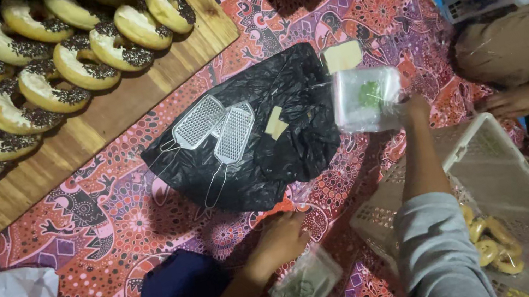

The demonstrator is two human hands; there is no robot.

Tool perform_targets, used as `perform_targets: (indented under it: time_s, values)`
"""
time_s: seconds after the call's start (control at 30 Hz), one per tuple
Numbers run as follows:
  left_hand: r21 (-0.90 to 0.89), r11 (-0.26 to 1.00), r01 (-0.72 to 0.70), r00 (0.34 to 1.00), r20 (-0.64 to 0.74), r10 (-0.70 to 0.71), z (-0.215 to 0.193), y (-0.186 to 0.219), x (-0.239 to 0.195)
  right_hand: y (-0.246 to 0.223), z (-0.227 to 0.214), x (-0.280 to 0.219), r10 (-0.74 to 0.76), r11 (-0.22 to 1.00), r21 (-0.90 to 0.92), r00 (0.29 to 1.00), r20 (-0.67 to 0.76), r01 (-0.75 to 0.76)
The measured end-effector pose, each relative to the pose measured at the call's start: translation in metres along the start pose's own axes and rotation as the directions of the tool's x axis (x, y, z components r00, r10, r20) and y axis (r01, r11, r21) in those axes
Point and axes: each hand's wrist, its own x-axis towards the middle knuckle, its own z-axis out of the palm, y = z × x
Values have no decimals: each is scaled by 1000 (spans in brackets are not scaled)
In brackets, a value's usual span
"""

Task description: The person sits on a patterned mat and repeatedly places doughnuts into small plastic bags, then sets the filled bags into a white basket. Later, the person uses a metal grater to grate a block of cheese over a tray of doughnuts.

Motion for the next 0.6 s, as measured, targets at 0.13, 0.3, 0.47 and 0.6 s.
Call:
perform_targets:
  time_s: [0.13, 0.3, 0.47, 0.6]
  values:
    - [-20, 1000, 2, 1000, -13, -3, 7, -6, 1, 5, 6, -1, -50, 996, -74, 993, -107, 43]
    - [-19, 988, -150, 975, -171, 145, 23, -25, 12, 6, 12, 13, -23, 986, -164, 989, -148, -2]
    - [-29, 996, -87, 991, -109, 84, 27, -35, 18, 12, -4, 9, 58, 973, 230, 995, -77, -39]
    - [30, 994, -101, 988, -115, 104, 20, -23, 17, 15, -55, -4, 1, 997, -66, 866, -501, -40]
